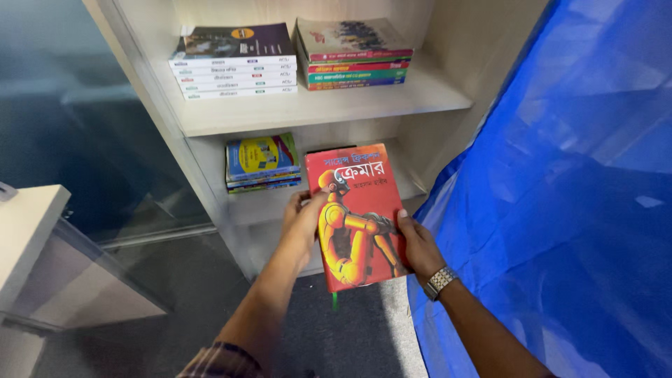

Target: The person picks up books from a table and places them one by one onto a shelf inside a glass cabinet. The books are handled individually and stacked in a neat pile on the shelf.

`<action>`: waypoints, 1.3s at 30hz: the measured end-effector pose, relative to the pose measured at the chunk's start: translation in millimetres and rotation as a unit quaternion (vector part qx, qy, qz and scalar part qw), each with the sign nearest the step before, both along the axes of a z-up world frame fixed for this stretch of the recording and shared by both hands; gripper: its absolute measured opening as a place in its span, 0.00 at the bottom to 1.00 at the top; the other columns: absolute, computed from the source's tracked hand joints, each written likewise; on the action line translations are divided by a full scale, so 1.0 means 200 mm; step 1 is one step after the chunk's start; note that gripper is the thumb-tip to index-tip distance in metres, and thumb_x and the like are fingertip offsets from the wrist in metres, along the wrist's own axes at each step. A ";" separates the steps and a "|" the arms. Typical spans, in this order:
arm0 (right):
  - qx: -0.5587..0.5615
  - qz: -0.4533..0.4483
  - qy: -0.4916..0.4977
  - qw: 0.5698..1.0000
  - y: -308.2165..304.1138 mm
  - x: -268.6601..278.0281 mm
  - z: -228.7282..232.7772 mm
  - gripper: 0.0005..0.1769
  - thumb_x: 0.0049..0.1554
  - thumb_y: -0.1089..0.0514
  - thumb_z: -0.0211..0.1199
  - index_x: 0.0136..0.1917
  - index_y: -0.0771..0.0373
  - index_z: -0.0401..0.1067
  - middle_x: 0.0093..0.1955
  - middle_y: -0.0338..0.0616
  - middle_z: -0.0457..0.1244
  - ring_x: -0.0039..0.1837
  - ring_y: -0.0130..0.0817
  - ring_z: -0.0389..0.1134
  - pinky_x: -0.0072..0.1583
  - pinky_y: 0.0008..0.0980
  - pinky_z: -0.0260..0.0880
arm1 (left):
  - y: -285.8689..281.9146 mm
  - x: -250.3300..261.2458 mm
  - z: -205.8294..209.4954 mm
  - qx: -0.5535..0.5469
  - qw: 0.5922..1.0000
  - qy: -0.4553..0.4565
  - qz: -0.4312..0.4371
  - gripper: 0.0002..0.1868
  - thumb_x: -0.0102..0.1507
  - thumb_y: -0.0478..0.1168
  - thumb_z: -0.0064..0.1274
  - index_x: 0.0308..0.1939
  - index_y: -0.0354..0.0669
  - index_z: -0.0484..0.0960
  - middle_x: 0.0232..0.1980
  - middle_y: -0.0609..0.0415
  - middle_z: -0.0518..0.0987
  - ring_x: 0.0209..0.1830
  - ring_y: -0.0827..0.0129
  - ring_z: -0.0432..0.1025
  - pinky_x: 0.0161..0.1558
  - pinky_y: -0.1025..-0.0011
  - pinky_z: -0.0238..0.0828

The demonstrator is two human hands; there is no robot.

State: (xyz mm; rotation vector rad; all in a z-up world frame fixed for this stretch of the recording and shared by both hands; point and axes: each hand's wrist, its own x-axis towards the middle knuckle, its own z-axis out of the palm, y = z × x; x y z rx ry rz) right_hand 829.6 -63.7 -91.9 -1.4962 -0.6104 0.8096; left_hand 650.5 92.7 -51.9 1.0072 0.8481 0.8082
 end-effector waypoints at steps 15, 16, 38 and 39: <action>0.068 -0.003 0.261 0.963 0.38 0.53 -0.31 0.17 0.58 0.48 0.61 0.57 0.57 0.74 0.55 0.39 0.70 0.53 0.32 0.73 0.55 0.33 0.76 | 0.61 0.26 -0.42 -0.150 0.974 -0.170 0.018 0.23 0.64 0.38 0.50 0.63 0.54 0.64 0.58 0.48 0.78 0.55 0.53 0.78 0.56 0.40 0.76; 0.053 -0.003 0.265 0.963 0.39 0.49 -0.34 0.18 0.58 0.49 0.61 0.59 0.58 0.73 0.56 0.40 0.70 0.55 0.32 0.73 0.57 0.34 0.76 | 0.62 0.28 -0.47 -0.169 0.968 -0.183 0.021 0.23 0.64 0.37 0.49 0.62 0.53 0.64 0.59 0.48 0.78 0.56 0.52 0.77 0.56 0.38 0.75; -0.038 0.039 0.113 0.992 0.94 1.19 -1.02 0.20 0.65 0.53 0.58 0.69 0.56 0.69 0.56 0.34 0.67 0.51 0.25 0.68 0.49 0.32 0.73 | 1.09 0.64 -1.25 -0.108 0.990 -0.088 -0.031 0.20 0.66 0.40 0.52 0.62 0.42 0.75 0.51 0.53 0.82 0.47 0.69 0.77 0.54 0.63 0.77; -0.006 0.050 0.115 0.992 0.98 1.23 -1.09 0.20 0.65 0.55 0.59 0.69 0.59 0.70 0.56 0.36 0.67 0.51 0.26 0.68 0.50 0.32 0.73 | 1.13 0.68 -1.32 -0.107 0.989 -0.095 -0.024 0.19 0.66 0.40 0.52 0.61 0.42 0.75 0.51 0.53 0.82 0.48 0.69 0.77 0.54 0.64 0.77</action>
